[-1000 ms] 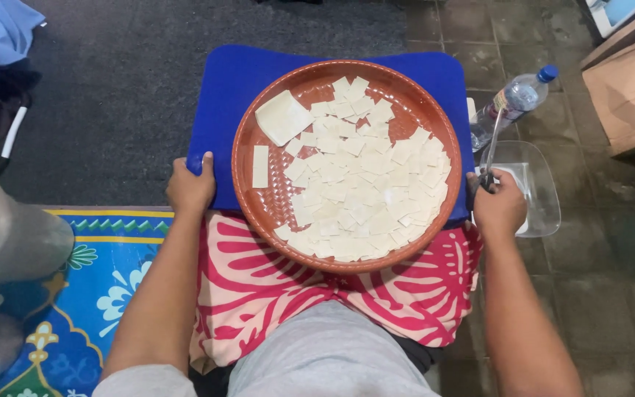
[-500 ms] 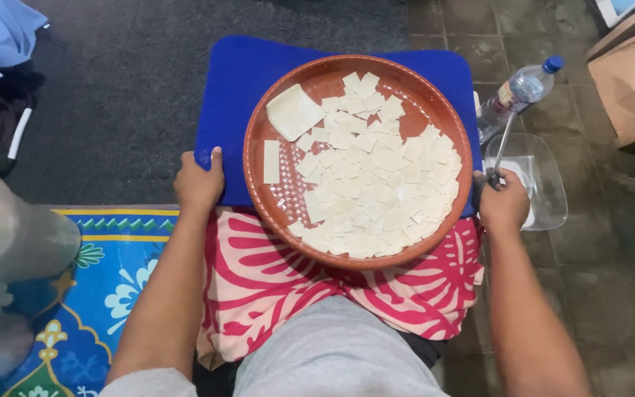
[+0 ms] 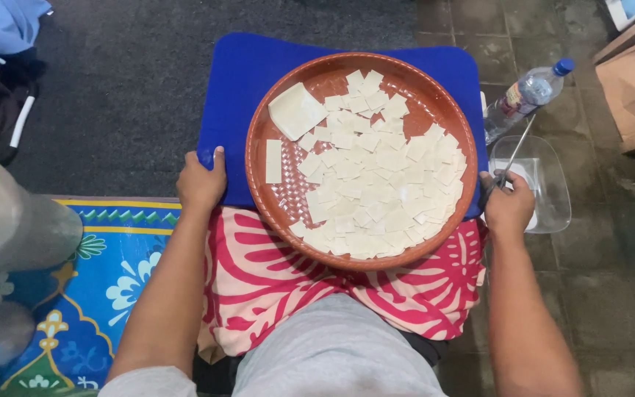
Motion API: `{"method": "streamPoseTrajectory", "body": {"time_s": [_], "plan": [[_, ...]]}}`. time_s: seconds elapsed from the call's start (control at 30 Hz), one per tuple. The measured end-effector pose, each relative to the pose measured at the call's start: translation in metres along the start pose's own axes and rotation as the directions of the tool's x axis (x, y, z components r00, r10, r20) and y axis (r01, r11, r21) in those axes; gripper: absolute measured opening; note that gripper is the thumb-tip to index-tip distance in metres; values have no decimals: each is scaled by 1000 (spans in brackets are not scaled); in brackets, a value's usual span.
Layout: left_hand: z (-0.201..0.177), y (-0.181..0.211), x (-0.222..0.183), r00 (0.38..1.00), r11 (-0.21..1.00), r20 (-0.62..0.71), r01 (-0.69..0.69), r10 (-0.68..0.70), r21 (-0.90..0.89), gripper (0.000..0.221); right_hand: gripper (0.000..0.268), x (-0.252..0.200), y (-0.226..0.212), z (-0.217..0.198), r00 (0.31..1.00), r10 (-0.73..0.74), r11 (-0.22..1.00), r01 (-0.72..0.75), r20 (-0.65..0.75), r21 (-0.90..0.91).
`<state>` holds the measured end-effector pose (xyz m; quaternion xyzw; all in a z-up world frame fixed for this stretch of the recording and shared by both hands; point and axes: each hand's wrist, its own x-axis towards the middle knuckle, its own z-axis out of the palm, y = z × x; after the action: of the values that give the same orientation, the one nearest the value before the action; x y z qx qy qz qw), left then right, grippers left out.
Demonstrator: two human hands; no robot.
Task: Cutting thin sheets of dough into smaller square pieces using scissors over a large plate.
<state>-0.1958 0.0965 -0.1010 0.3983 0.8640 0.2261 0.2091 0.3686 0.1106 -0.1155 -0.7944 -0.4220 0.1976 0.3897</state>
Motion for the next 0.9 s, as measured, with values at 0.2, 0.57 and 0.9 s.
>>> {"method": "streamPoseTrajectory", "body": {"time_s": [0.2, 0.57, 0.9], "plan": [[2, -1, 2, 1000, 1000, -8, -5, 5, 4, 62, 36, 11, 8, 3, 1000, 6, 1000, -5, -21, 14], [2, 1, 18, 996, 989, 86, -50, 38, 141, 73, 38, 19, 12, 11, 999, 24, 1000, -24, -31, -7], [8, 5, 46, 977, 961, 214, -86, 28, 264, 86, 41, 14, 18, 13, 998, 42, 997, -39, -36, 66]]}}
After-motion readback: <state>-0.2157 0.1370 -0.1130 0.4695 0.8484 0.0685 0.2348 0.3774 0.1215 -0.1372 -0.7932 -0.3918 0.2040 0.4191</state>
